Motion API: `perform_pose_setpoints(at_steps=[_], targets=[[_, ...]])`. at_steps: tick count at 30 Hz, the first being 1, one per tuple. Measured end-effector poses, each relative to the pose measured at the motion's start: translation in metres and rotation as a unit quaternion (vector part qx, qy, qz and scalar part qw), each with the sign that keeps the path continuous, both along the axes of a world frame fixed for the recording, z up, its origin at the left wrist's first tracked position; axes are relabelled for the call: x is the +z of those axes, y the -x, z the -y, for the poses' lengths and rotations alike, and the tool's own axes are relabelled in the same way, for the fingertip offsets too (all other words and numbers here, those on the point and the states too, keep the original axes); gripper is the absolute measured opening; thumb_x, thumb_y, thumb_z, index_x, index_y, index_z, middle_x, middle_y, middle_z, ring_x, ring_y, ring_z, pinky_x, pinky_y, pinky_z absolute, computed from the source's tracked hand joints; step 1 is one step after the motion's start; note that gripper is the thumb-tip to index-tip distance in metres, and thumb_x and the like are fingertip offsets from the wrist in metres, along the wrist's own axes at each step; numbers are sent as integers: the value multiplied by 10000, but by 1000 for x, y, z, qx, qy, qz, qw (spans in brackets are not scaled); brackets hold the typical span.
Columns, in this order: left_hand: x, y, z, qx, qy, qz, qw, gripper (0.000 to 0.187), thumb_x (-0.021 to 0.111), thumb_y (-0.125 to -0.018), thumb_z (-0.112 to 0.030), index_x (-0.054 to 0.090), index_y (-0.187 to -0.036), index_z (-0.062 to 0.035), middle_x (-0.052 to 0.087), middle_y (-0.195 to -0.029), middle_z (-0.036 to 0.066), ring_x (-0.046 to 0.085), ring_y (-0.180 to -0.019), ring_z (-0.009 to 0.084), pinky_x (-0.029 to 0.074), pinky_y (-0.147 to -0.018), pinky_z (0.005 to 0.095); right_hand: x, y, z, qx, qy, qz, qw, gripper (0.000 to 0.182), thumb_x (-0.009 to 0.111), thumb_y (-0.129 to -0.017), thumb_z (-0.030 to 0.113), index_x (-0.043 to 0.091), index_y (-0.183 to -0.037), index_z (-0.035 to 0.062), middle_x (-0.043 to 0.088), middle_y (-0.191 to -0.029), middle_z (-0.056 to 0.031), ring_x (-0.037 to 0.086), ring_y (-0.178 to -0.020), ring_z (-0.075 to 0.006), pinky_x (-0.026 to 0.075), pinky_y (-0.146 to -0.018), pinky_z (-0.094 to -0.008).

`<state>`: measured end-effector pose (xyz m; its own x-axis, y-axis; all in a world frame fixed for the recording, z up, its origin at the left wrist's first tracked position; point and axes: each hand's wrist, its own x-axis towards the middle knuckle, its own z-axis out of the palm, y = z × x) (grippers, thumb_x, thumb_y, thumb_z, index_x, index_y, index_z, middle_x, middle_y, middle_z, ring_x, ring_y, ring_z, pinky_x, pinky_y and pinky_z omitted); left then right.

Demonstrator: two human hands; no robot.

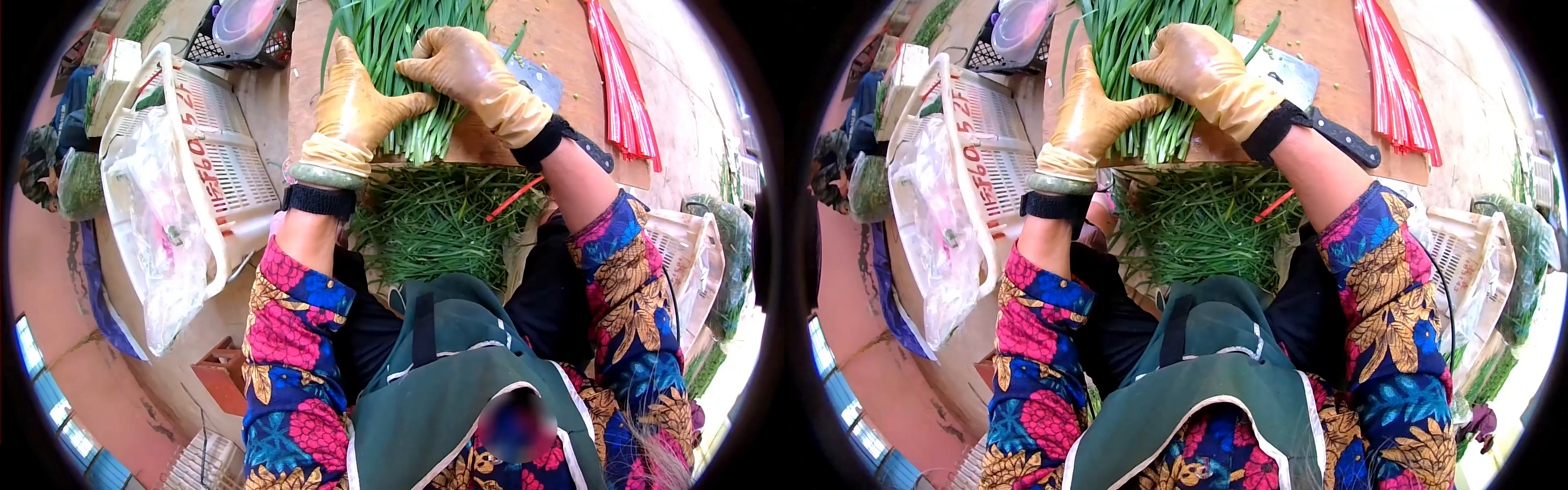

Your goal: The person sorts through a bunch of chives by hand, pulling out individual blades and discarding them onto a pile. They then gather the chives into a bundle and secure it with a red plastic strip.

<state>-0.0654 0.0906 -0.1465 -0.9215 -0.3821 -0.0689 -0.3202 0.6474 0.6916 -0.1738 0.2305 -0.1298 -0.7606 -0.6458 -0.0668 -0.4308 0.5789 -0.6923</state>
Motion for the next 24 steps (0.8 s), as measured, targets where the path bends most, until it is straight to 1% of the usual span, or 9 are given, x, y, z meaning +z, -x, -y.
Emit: perform_pose_setpoints(at_steps=[1, 4, 7, 10, 11, 14, 20, 21, 24], targets=[[0, 0, 0, 0, 4, 2, 1000, 1394, 901, -509, -572, 185, -1458, 156, 469, -1384, 326, 489, -1292, 389, 415, -1057, 382, 0, -2, 0, -10, 4, -2, 1000, 407, 761, -754, 427, 704, -784, 24, 648, -630, -137, 658, -597, -271, 525, -618, -381], [-5, -1, 1, 7, -10, -1, 1000, 1413, 907, -491, -575, 181, -1456, 159, 466, -1384, 330, 490, -1290, 390, 415, -1058, 383, -9, 1, 0, -27, 58, 79, 995, 353, 764, -776, 374, 700, -764, 27, 641, -602, -87, 616, -525, -188, 507, -549, -339], [-8, 0, 3, 6, -19, -20, 1000, 1414, 914, -479, -572, 194, -1446, 167, 477, -1372, 332, 497, -1281, 393, 417, -1055, 384, -4, 3, -4, -44, 70, 179, 980, 308, 768, -805, 331, 695, -774, 34, 628, -592, -41, 562, -477, -109, 468, -473, -278], [-8, -1, 4, 0, -21, -31, 999, 1401, 918, -479, -566, 210, -1435, 174, 496, -1350, 332, 506, -1270, 394, 421, -1050, 383, -3, 2, -8, -51, 111, 241, 963, 283, 759, -833, 305, 688, -805, 33, 623, -589, -28, 533, -447, -90, 433, -427, -246], [-8, -1, 4, 0, -20, -29, 999, 1394, 918, -483, -562, 213, -1434, 173, 502, -1343, 331, 510, -1266, 393, 425, -1046, 381, -5, 3, -8, -55, 110, 238, 963, 284, 752, -842, 307, 685, -845, 31, 618, -591, -18, 524, -436, -87, 427, -417, -239], [-8, -1, 3, -1, -16, -24, 1000, 1374, 915, -497, -557, 220, -1433, 169, 511, -1334, 330, 517, -1260, 391, 431, -1040, 379, -10, 4, -12, -38, 149, 253, 955, 281, 750, -844, 301, 677, -851, 30, 618, -596, -16, 523, -434, -86, 426, -415, -245], [-10, 0, 3, -1, -1, -19, 1000, 1373, 899, -512, -577, 210, -1448, 154, 477, -1371, 330, 497, -1283, 387, 421, -1051, 381, -8, 1, -7, -47, 152, 248, 956, 241, 741, -841, 271, 666, -840, 41, 612, -596, -17, 521, -443, -83, 427, -418, -241], [-10, 0, 2, 0, -5, -23, 1000, 1378, 898, -513, -579, 203, -1451, 153, 473, -1376, 330, 495, -1285, 386, 419, -1053, 381, -7, 0, -6, -48, 161, 250, 954, 231, 734, -841, 259, 664, -835, 39, 610, -594, -21, 514, -442, -81, 431, -420, -242], [-11, 0, 2, -1, -24, -30, 999, 1393, 895, -518, -583, 179, -1461, 149, 469, -1383, 326, 497, -1283, 385, 420, -1051, 384, -4, -2, -3, -59, 139, 231, 961, 240, 719, -852, 262, 660, -832, 31, 609, -593, -29, 518, -446, -89, 440, -430, -251]])
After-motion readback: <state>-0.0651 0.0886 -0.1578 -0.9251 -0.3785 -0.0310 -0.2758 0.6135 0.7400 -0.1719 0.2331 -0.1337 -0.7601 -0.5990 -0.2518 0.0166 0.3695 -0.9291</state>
